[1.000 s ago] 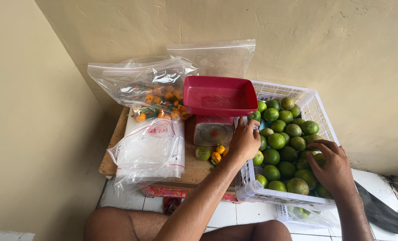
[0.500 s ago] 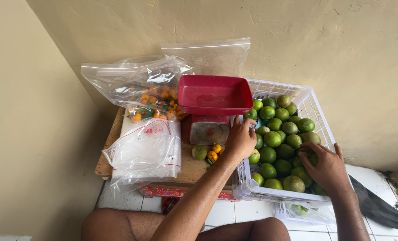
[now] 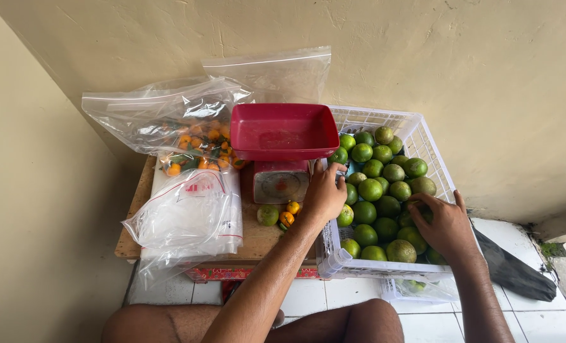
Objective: Weighing limes by placing them one by one into a bowl on a scale and preparing them for packing.
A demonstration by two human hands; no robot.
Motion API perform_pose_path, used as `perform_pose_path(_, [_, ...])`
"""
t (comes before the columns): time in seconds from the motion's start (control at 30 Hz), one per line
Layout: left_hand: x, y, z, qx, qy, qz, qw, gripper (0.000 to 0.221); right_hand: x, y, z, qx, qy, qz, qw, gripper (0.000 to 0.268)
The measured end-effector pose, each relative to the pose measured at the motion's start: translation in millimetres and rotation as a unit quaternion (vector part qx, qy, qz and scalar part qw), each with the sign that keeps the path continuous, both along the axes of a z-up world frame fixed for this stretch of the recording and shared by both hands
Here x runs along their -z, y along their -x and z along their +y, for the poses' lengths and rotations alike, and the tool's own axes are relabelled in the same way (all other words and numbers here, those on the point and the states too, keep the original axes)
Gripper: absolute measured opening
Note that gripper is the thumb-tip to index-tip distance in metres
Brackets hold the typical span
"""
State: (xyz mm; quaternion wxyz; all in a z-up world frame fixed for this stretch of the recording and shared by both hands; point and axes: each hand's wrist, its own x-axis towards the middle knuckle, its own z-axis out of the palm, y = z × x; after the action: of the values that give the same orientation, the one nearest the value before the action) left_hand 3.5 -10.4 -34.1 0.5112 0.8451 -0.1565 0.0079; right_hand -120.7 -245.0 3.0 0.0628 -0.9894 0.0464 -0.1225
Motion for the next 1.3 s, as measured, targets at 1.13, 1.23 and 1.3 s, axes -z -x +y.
perform_pose_path(1.13, [-34.2,14.4,19.6,0.038,-0.011,0.004,0.999,0.030,-3.7,3.6,4.4,-0.016,-0.129,-0.089,0.987,0.017])
perform_pose_path(1.23, [-40.5,19.4,21.3,0.034,-0.008,0.002,0.999,0.030,-8.0,4.7,4.5,-0.020,-0.151,-0.114,0.982,0.017])
perform_pose_path(1.3, [-46.7,21.6,23.2,0.033,-0.008,-0.003,0.999,0.030,-6.6,4.6,4.7,-0.022,-0.150,-0.108,0.983,0.017])
